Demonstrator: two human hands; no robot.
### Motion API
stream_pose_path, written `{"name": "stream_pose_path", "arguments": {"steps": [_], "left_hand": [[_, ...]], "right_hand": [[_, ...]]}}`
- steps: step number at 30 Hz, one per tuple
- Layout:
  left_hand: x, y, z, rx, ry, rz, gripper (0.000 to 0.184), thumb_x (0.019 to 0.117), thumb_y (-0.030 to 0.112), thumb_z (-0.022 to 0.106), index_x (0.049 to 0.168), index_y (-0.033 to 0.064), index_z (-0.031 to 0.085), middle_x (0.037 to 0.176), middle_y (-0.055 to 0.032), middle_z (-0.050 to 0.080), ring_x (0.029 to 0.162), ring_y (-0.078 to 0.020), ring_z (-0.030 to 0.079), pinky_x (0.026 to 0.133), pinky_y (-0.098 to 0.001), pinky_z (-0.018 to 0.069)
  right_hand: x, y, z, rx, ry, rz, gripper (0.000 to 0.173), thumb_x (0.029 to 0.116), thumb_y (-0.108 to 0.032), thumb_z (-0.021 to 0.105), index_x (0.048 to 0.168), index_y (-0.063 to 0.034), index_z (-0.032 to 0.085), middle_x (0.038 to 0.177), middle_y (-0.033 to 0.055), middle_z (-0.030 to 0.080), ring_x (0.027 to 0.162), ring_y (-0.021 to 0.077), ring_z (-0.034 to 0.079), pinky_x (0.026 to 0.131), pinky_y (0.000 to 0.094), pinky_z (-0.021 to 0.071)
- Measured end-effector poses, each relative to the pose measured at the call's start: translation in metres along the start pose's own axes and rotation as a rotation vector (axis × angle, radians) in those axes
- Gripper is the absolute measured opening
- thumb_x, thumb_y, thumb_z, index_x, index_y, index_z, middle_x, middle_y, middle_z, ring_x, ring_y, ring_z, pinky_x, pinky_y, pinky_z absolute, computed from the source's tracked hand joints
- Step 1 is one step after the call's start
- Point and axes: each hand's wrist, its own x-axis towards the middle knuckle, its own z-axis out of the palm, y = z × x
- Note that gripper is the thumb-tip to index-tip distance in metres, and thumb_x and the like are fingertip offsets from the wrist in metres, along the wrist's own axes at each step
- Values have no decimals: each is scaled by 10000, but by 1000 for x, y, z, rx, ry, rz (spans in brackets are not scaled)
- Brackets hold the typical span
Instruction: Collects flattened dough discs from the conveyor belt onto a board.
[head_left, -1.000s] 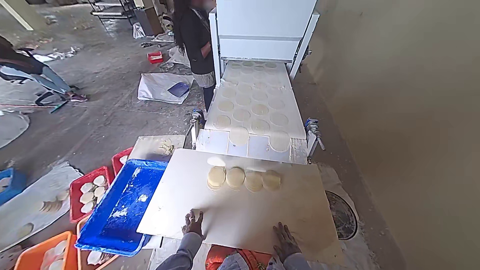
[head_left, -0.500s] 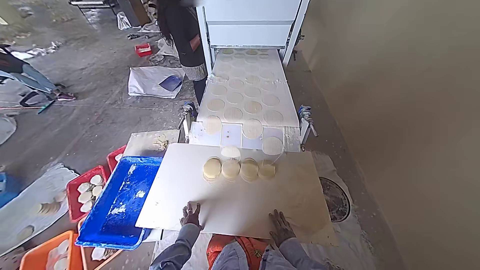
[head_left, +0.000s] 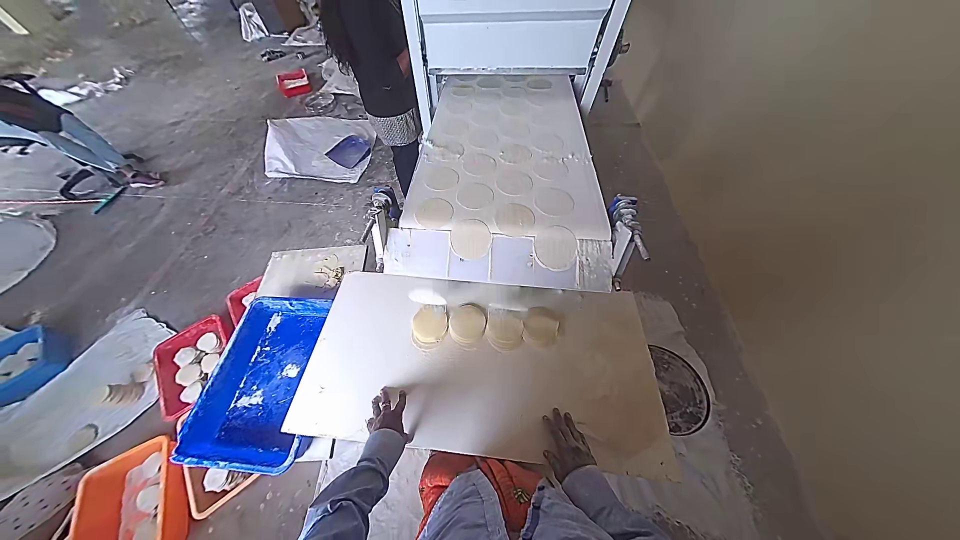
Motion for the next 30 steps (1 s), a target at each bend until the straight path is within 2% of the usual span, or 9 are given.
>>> {"name": "stream_pose_path", "arguments": {"steps": [9,14,17,21,30], "left_hand": [[-2,0,-1,-21,0,2,1183,725,250,931,1643,306,188,1709,-197,-30,1560,-466,28,1173,-676,265],[-2,1,-1,-15,1,8,1179,725,233,931,1641,309,193,1706,-206,-30,1559,-466,40,1169,-672,281],[-3,1,-2,-25,-2,7,1179,725,218,931,1641,306,194,1707,-204,-32,1560,-464,33,1172,-678,267],[-1,0,0,0,2,7,1186,722,238,933,1642,305,187,1708,-201,-23,1559,-465,37,1161,-671,294],[-2,1,-2,-2,-9,5,1186,723,226,934,1642,302,189,1706,-208,-36,1556,-476,24,1173,-670,274]], "right_hand": [[-1,0,0,3,4,-18,749,978,-273,674,1623,-122,324,1725,131,159,1593,373,116,1262,525,200],[-3,-3,-6,-3,-24,5,742,987,-289,663,1627,-143,318,1732,109,141,1600,346,97,1267,515,196],[-4,-4,-6,11,-14,-4,741,986,-272,664,1625,-130,319,1728,127,145,1598,355,100,1267,518,197],[-3,-3,-4,17,-7,-4,741,983,-268,669,1623,-127,323,1727,129,150,1597,358,104,1266,517,198],[-2,-3,-3,12,-3,-1,742,981,-276,663,1627,-143,321,1727,120,157,1597,354,107,1268,517,192]]}}
